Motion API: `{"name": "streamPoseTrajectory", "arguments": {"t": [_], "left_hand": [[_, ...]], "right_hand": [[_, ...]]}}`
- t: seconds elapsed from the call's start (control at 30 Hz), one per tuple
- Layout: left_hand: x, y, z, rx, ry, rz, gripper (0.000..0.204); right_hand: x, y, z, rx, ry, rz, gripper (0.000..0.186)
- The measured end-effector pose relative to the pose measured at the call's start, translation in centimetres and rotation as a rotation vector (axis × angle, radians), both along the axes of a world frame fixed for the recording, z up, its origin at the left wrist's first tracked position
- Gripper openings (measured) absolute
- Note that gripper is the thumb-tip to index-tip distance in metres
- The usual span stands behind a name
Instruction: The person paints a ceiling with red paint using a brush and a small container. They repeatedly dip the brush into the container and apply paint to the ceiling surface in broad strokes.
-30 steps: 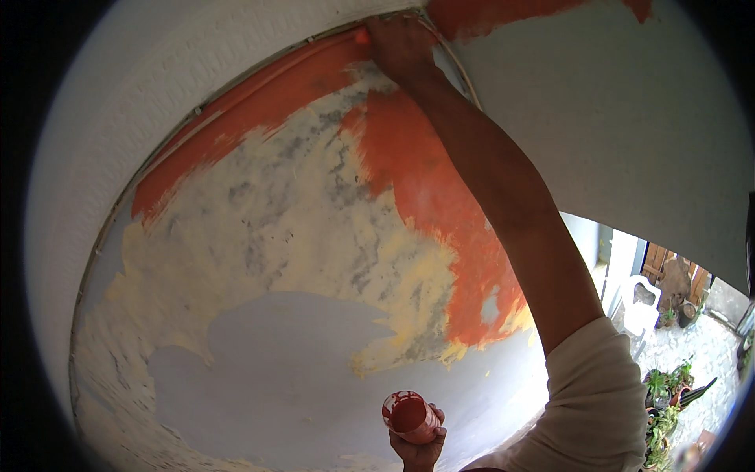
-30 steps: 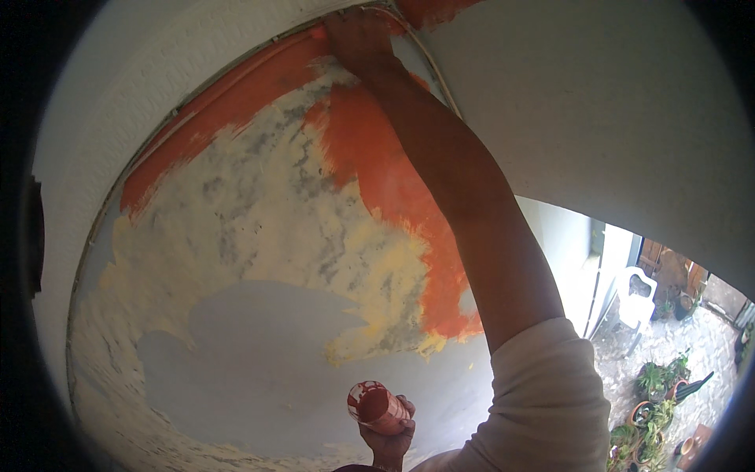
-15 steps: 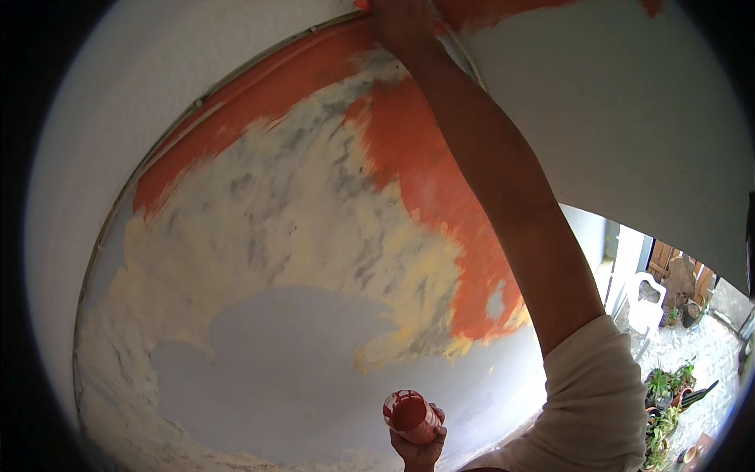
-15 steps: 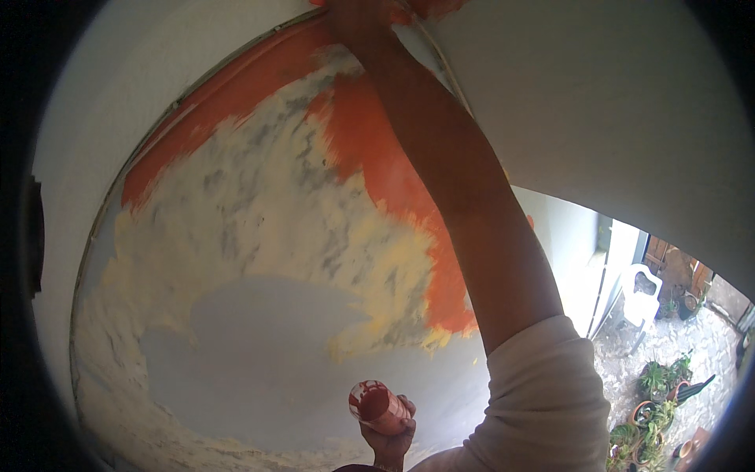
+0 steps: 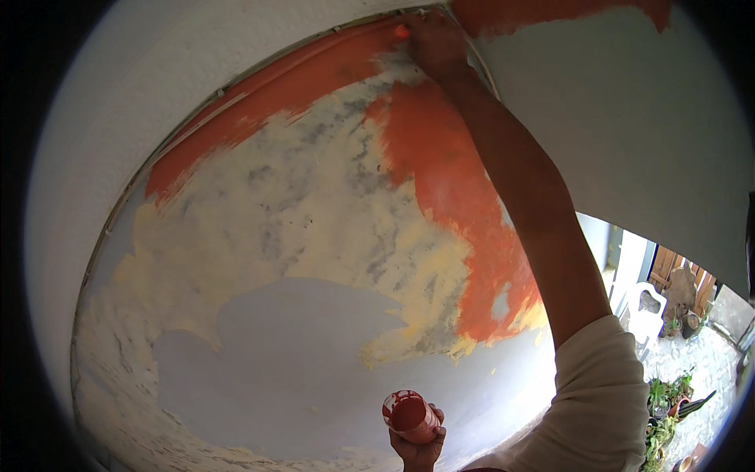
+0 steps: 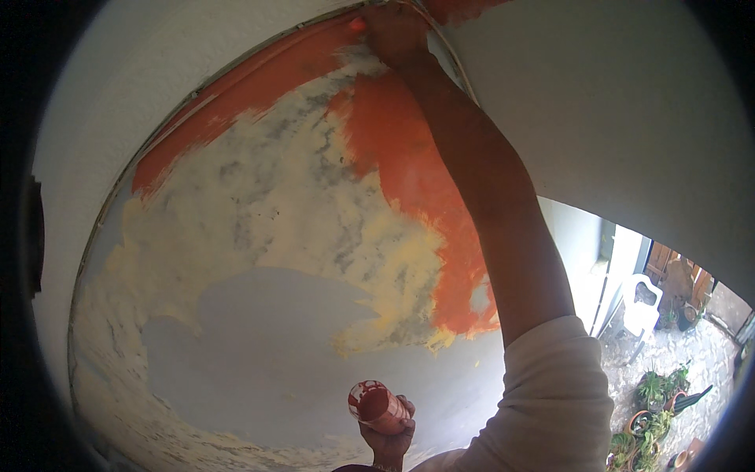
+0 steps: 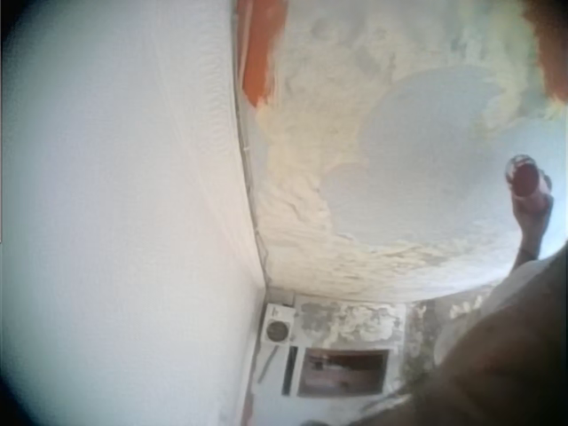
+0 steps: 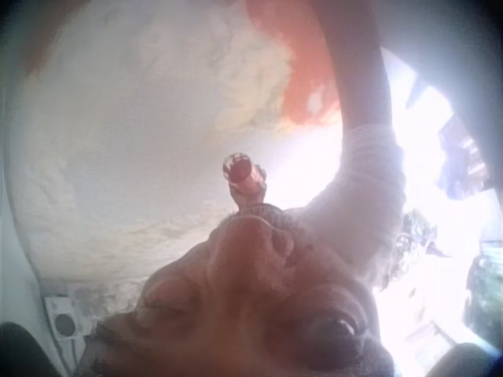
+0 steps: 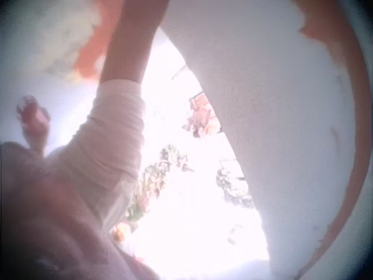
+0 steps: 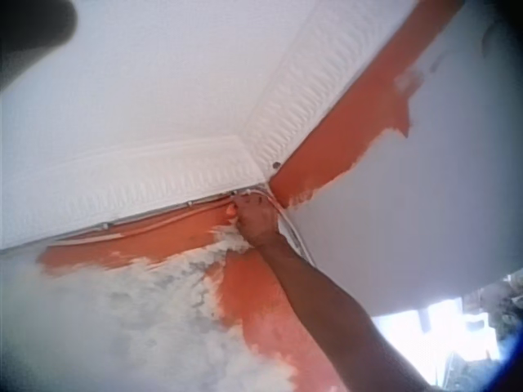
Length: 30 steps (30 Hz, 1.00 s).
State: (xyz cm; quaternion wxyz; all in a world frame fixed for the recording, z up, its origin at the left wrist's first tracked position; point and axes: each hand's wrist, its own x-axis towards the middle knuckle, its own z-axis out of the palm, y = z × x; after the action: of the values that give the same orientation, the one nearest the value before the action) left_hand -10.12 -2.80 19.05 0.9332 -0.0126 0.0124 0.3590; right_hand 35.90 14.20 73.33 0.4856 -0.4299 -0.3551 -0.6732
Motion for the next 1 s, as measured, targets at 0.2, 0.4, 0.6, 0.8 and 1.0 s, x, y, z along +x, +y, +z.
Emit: {"name": "streamPoseTrajectory", "arguments": {"t": [0.2,0.4,0.6,0.8,1.0], "left_hand": [[0.9,0.1,0.1,0.036,-0.011,-0.03,0.058],[1.9,-0.1,0.0,0.027,0.016,-0.068,0.061],[2.7,-0.5,0.5,0.054,0.046,-0.078,0.064],[2.9,-0.1,0.8,0.038,0.07,-0.081,0.063],[2.8,-0.3,0.9,0.025,0.081,-0.078,0.062]], "right_hand": [[1.5,-0.8,-1.5,-0.111,-0.17,-0.069,0.038],[2.5,-0.6,-2.7,-0.125,-0.357,-0.035,0.047],[3.7,-0.4,-3.0,-0.174,-0.367,-0.082,0.037],[2.3,-2.1,-6.5,-0.262,-0.43,0.024,0.037],[1.0,-2.4,-5.2,-0.199,-0.462,0.09,0.043]]}}
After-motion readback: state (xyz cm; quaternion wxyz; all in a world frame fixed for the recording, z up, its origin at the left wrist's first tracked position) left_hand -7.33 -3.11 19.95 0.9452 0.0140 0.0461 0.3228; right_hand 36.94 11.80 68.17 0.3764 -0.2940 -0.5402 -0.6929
